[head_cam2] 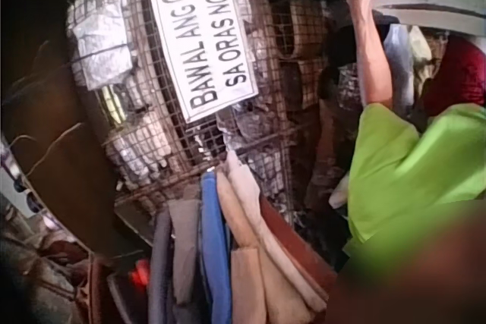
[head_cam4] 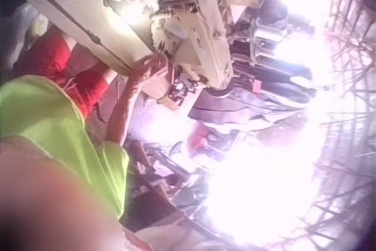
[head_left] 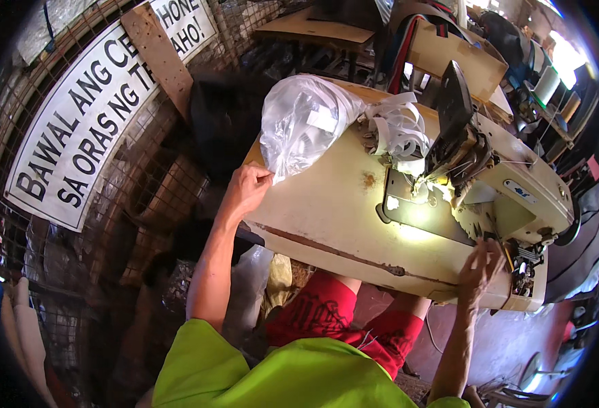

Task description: The person sews white webbing straps using an industrial sewing machine.

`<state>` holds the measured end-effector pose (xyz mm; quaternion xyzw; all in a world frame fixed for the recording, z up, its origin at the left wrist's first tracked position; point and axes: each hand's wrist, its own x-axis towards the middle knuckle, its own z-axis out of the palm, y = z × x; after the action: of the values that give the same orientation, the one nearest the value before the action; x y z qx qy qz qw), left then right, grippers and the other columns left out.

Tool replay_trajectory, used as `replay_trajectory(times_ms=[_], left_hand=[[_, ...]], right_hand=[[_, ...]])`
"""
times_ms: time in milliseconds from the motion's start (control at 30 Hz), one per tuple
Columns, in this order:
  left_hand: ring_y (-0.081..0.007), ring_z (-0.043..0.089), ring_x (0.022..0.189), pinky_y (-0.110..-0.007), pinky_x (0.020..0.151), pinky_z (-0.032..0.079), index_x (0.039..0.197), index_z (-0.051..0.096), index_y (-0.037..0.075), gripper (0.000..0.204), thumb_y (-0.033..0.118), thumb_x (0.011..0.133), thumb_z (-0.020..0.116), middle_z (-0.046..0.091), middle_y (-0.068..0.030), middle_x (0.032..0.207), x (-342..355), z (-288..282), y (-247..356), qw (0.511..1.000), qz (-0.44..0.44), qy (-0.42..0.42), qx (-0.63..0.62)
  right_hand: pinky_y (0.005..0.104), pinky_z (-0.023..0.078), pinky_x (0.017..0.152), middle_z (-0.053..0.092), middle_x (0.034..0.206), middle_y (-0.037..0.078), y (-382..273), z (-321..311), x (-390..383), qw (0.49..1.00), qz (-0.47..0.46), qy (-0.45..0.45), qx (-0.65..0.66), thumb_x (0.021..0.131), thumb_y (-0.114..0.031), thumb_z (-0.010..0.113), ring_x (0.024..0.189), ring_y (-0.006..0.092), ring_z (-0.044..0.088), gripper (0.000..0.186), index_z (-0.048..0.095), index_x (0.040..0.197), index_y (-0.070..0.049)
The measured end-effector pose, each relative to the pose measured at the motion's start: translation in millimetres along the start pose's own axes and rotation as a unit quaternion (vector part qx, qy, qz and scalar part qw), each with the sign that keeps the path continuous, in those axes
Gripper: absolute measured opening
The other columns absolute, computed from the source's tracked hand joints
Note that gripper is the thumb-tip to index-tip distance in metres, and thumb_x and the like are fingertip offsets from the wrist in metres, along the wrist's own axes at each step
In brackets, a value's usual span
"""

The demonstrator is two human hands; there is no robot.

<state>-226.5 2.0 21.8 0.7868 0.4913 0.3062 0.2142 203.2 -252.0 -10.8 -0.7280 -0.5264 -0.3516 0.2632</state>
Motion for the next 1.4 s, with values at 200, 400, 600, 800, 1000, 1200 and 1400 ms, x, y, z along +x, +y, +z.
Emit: replay_trajectory(times_ms=[200, 400, 600, 800, 1000, 1200, 1400], left_hand=[[-0.0306, 0.069, 0.069, -0.038, 0.065, 0.052, 0.093, 0.067, -0.005, 0.021, 0.014, 0.091, 0.061, 0.067, -0.0194, 0.076, 3.1, -0.5, -4.9, 0.995, -0.061, 0.018, -0.071], [-0.0347, 0.064, 0.086, -0.042, 0.073, 0.05, 0.096, 0.063, 0.006, 0.013, 0.007, 0.083, 0.065, 0.062, -0.0143, 0.095, -10.5, 31.1, -15.4, 0.994, -0.013, 0.084, 0.072], [-0.0309, 0.063, 0.079, -0.037, 0.07, 0.05, 0.098, 0.066, 0.005, 0.016, 0.0, 0.083, 0.065, 0.06, -0.0131, 0.093, -20.4, 24.6, -2.1, 0.99, 0.05, 0.125, 0.045], [-0.0082, 0.057, 0.088, -0.022, 0.078, 0.047, 0.1, 0.068, -0.003, 0.011, -0.003, 0.09, 0.065, 0.057, -0.0028, 0.102, -23.3, 19.1, -21.9, 0.897, 0.034, 0.136, -0.419], [-0.0101, 0.059, 0.095, -0.023, 0.084, 0.047, 0.1, 0.069, 0.0, 0.013, -0.002, 0.087, 0.069, 0.06, -0.0057, 0.104, -31.5, 11.8, -21.6, 0.923, 0.075, 0.057, -0.372], [-0.0182, 0.059, 0.105, -0.03, 0.092, 0.046, 0.106, 0.069, 0.004, 0.016, 0.01, 0.095, 0.06, 0.065, -0.0089, 0.107, -28.7, 7.8, 0.7, 0.963, 0.144, 0.023, -0.228], [-0.0289, 0.051, 0.122, -0.041, 0.105, 0.04, 0.115, 0.068, 0.01, 0.026, 0.021, 0.097, 0.053, 0.061, -0.0047, 0.126, -21.5, 30.0, -3.0, 0.986, 0.163, -0.01, 0.03]], right_hand=[[0.0387, 0.054, 0.079, 0.06, 0.111, 0.014, -132.5, 17.9, 11.9, 0.947, -0.137, -0.115, 0.266, 0.074, 0.003, 0.066, 0.096, 0.0305, 0.062, 0.032, 0.067, 0.106, -0.002], [0.0403, 0.049, 0.092, 0.056, 0.127, 0.014, -267.4, 35.3, 78.0, 0.839, -0.313, -0.187, 0.404, 0.073, -0.003, 0.065, 0.104, 0.0293, 0.06, 0.054, 0.056, 0.127, -0.003], [0.0423, 0.046, 0.092, 0.057, 0.128, 0.016, -297.0, 88.8, 72.6, 0.858, -0.265, -0.164, 0.408, 0.075, 0.001, 0.059, 0.108, 0.0321, 0.057, 0.061, 0.049, 0.135, -0.004], [0.0432, 0.043, 0.096, 0.058, 0.122, 0.016, -295.3, 94.5, 74.6, 0.865, -0.184, -0.192, 0.425, 0.079, -0.004, 0.064, 0.114, 0.0341, 0.054, 0.06, 0.046, 0.136, -0.003], [0.0427, 0.048, 0.091, 0.059, 0.119, 0.013, -294.2, 77.2, 82.8, 0.802, -0.178, -0.202, 0.533, 0.082, -0.012, 0.067, 0.106, 0.0331, 0.059, 0.043, 0.059, 0.124, -0.008], [0.0361, 0.05, 0.079, 0.063, 0.1, 0.011, -281.7, 88.7, 69.1, 0.738, -0.12, -0.26, 0.61, 0.09, -0.016, 0.066, 0.097, 0.0248, 0.061, 0.021, 0.064, 0.106, -0.003], [0.0288, 0.045, 0.077, 0.065, 0.094, 0.003, -256.3, 76.1, 27.1, 0.475, 0.301, -0.245, 0.79, 0.1, -0.024, 0.057, 0.076, 0.0127, 0.055, 0.024, 0.061, 0.109, -0.002]])
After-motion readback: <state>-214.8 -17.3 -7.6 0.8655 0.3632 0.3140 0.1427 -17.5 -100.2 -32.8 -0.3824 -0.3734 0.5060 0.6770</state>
